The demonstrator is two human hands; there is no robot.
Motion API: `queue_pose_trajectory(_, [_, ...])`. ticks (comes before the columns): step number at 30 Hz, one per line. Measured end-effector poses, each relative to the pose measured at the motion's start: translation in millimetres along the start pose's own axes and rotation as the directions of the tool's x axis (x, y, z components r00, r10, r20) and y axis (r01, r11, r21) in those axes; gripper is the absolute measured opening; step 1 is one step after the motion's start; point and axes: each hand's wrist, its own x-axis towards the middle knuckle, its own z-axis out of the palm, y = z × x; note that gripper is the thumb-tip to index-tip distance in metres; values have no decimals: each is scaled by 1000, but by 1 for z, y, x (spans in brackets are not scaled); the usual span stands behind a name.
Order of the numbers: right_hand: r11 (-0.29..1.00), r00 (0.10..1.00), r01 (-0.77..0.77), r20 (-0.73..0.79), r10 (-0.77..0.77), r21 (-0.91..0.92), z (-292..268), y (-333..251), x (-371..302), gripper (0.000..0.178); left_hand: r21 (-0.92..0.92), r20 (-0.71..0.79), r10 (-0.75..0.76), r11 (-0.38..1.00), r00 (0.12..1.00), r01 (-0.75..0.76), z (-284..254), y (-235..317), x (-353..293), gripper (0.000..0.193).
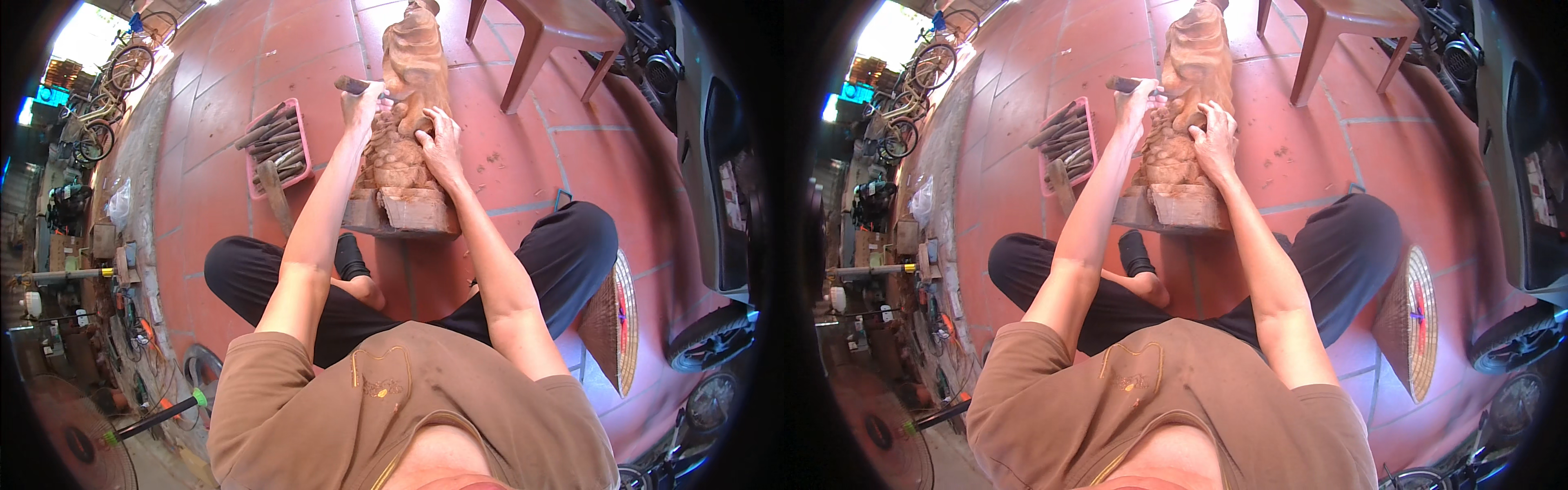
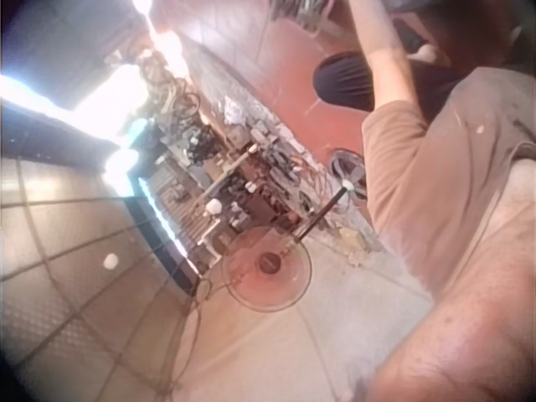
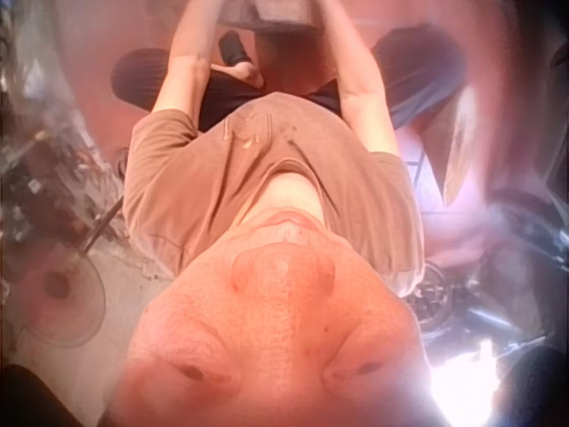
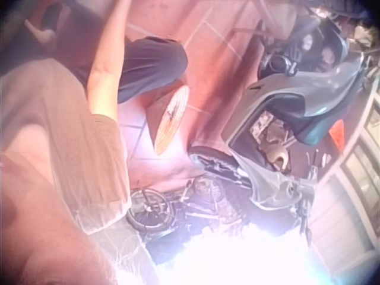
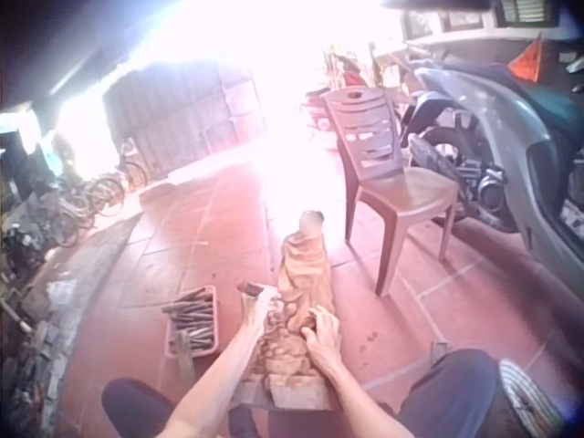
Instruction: The person carves a wooden sculpture using a chisel and mallet, focusing on shaping the lower section of the piece. They repeatedly strike the chisel to remove wood and refine the surface details.
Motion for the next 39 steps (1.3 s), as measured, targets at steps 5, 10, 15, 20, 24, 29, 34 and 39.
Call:
queue_pose_trajectory(5, [1000,1000,4,17,-4,-21,1,-3,1,51,129,-2,-17,991,1000,17,5,-7,23,19])
queue_pose_trajectory(10, [1000,1000,9,6,-9,-10,1,3,4,50,359,135,-104,932,985,49,14,7,35,20])
queue_pose_trajectory(15, [997,1000,-6,14,7,-71,-2,-1,2,49,322,165,-229,932,959,167,16,32,40,18])
queue_pose_trajectory(20, [999,999,-36,23,37,-18,-3,-3,2,50,248,89,-91,967,992,66,1,12,45,22])
queue_pose_trajectory(24, [999,1000,-18,3,18,-30,1,-5,1,49,195,15,-58,979,998,54,6,-5,43,19])
queue_pose_trajectory(29, [999,999,-43,15,43,-26,-3,-3,3,50,436,104,-89,899,991,35,25,6,44,19])
queue_pose_trajectory(34, [997,1000,-1,19,2,-72,-1,-4,0,50,479,131,-215,868,968,128,29,29,46,19])
queue_pose_trajectory(39, [999,999,-39,21,39,-6,0,-4,0,50,345,18,-55,938,998,46,16,6,42,21])
